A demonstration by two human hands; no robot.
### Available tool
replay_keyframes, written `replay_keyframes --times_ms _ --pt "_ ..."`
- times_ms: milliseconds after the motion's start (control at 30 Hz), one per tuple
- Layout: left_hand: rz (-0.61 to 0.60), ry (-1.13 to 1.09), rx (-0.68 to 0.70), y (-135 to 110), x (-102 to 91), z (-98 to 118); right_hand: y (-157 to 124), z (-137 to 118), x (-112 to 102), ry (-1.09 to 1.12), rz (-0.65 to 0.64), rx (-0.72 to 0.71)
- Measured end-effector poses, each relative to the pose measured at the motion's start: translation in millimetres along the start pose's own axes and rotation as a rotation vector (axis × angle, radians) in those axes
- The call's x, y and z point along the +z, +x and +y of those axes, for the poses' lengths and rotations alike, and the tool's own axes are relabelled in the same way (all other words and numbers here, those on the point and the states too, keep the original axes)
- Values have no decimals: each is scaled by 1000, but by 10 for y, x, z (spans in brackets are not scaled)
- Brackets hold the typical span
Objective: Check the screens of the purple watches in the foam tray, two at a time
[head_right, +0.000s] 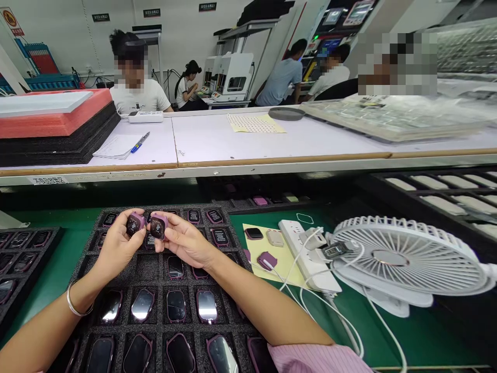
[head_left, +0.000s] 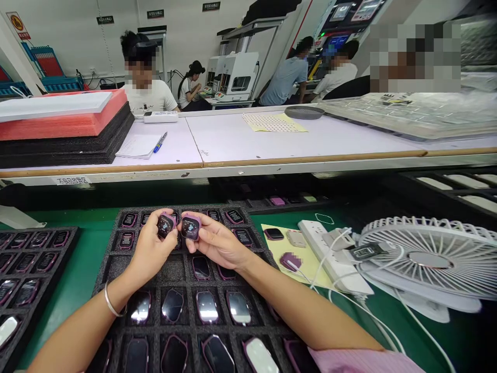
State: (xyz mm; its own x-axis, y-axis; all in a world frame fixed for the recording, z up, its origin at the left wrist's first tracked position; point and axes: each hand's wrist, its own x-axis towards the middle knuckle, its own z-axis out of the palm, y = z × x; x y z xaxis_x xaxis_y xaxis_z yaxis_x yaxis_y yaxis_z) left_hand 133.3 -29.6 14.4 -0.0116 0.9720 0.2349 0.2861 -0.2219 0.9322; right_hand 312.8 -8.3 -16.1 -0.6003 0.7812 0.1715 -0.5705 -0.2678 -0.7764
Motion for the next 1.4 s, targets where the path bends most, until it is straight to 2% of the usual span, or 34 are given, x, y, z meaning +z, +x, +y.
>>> replay_keyframes --times_ms 633,1133,1400 --pt "-27 -28 -12 1 -1 -5 6 -13 9 -3 -8 0" --pt "8 -25 -17 -7 5 11 -7 -26 22 -11 18 2" --pt "-23 -31 -11 -6 15 10 2 -23 17 14 51 24"
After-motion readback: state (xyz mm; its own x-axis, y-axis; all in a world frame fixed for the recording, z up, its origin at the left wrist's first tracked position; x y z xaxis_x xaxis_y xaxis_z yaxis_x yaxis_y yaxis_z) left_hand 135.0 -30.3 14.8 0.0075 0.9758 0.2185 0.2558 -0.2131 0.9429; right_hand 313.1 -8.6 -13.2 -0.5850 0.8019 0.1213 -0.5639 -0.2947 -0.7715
